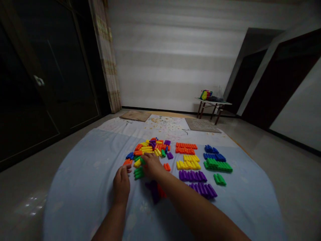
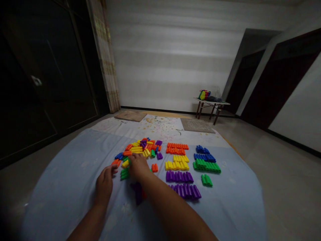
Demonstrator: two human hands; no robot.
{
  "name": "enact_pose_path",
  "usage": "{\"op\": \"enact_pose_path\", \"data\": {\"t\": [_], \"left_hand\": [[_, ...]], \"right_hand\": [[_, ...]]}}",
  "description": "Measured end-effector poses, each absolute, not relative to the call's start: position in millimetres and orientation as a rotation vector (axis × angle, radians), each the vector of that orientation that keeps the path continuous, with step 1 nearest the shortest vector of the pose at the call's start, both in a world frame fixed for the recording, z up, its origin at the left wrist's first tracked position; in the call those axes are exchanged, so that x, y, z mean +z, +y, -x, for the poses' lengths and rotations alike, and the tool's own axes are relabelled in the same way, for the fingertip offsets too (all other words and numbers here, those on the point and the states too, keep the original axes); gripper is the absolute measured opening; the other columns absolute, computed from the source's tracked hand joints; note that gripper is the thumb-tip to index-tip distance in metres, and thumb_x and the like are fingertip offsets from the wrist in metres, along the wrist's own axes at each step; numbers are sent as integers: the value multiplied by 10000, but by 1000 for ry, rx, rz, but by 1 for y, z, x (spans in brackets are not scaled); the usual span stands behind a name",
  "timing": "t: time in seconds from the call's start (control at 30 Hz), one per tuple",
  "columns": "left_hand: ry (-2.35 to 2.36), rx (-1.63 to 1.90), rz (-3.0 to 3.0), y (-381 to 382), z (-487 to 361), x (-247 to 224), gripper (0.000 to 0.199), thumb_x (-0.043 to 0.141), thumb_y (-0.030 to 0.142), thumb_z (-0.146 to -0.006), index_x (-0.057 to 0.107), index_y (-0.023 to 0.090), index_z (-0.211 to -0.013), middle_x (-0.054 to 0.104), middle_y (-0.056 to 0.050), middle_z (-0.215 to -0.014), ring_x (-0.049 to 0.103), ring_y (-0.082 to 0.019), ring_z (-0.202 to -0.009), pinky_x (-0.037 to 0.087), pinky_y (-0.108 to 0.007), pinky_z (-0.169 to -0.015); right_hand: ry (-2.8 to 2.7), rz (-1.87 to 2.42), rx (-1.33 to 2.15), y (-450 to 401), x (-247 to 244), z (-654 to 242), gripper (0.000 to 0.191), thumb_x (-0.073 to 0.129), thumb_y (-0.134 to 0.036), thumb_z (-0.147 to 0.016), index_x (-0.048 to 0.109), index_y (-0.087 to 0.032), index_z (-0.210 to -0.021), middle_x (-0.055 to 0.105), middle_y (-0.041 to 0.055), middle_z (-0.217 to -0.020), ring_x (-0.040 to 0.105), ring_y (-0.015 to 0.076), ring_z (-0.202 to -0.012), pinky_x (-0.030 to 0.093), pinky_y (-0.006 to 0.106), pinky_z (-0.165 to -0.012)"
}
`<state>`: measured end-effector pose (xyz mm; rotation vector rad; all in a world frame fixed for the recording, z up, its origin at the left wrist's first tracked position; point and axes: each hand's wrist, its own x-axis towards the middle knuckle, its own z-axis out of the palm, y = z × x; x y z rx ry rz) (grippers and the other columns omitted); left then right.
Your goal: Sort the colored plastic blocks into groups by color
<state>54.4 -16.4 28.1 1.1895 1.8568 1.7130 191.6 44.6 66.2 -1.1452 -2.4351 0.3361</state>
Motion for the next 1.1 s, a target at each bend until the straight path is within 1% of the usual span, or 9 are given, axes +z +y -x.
{"op": "enact_pose_path", "data": {"t": [0.13, 0.27, 0.5, 0.6, 0.7, 0.83, 0.9, 1.0, 1.1], "left_hand": [[1859, 1717, -1178, -17, -55, 29, 383, 314, 425, -767, 600, 180, -840, 642, -62, -881, 596, -184, -752, 482, -331, -689], [1858, 1722, -1169, -16, -55, 28, 369, 318, 425, -773, 592, 182, -820, 641, -58, -846, 597, -186, -742, 480, -329, -672], [1844, 1742, -1157, -16, -54, 26, 357, 326, 428, -780, 589, 188, -813, 644, -48, -832, 598, -177, -732, 475, -309, -659], [1839, 1742, -1150, -15, -54, 25, 364, 326, 430, -786, 594, 187, -826, 643, -50, -840, 600, -180, -751, 472, -307, -662], [1838, 1738, -1135, -14, -55, 24, 378, 322, 437, -792, 599, 186, -851, 640, -51, -849, 597, -185, -778, 469, -312, -686], [1838, 1721, -1120, -14, -57, 26, 384, 313, 433, -790, 596, 182, -858, 630, -58, -850, 590, -189, -789, 464, -321, -706], [1833, 1714, -1130, -15, -57, 26, 380, 307, 428, -790, 590, 184, -858, 623, -55, -836, 588, -189, -791, 465, -323, -719], [1831, 1712, -1159, -15, -55, 26, 368, 303, 419, -789, 584, 189, -852, 617, -49, -827, 585, -187, -791, 468, -323, -732], [1849, 1713, -1180, -14, -55, 26, 355, 298, 410, -783, 577, 194, -821, 615, -46, -817, 585, -187, -775, 474, -321, -718]], "right_hand": [[-2456, 1207, 379, 56, 61, -185, 395, 533, -247, -756, 564, -164, -1141, 559, 128, -1185, 486, 265, -1089, 377, 427, -905], [-2476, 1161, 440, 57, 56, -184, 277, 557, -217, -740, 632, -176, -1003, 622, 98, -1048, 530, 237, -1012, 408, 377, -862], [-2420, 992, 483, 53, 62, -202, 418, 576, -144, -703, 589, -211, -1115, 606, 60, -1122, 491, 219, -1078, 368, 359, -910], [-2382, 920, 504, 48, 66, -214, 439, 589, -143, -700, 582, -233, -1131, 624, 32, -1074, 488, 213, -1058, 356, 361, -909], [-2458, 855, 516, 41, 67, -225, 434, 569, -128, -709, 579, -221, -1133, 638, 36, -1000, 498, 208, -1015, 361, 345, -885], [-2603, 801, 525, 33, 65, -233, 446, 549, -77, -679, 594, -221, -1099, 620, 56, -1037, 494, 210, -1027, 372, 321, -865], [-2598, 828, 539, 30, 65, -233, 469, 582, -119, -672, 574, -225, -1130, 592, 65, -1087, 492, 213, -1040, 380, 319, -864], [-2485, 974, 494, 25, 66, -231, 512, 628, -278, -697, 526, -221, -1196, 534, 89, -1167, 468, 227, -1081, 371, 347, -895], [-2388, 1202, 372, 18, 67, -226, 550, 636, -422, -695, 525, -202, -1187, 520, 116, -1158, 446, 263, -1089, 362, 406, -900]]}}
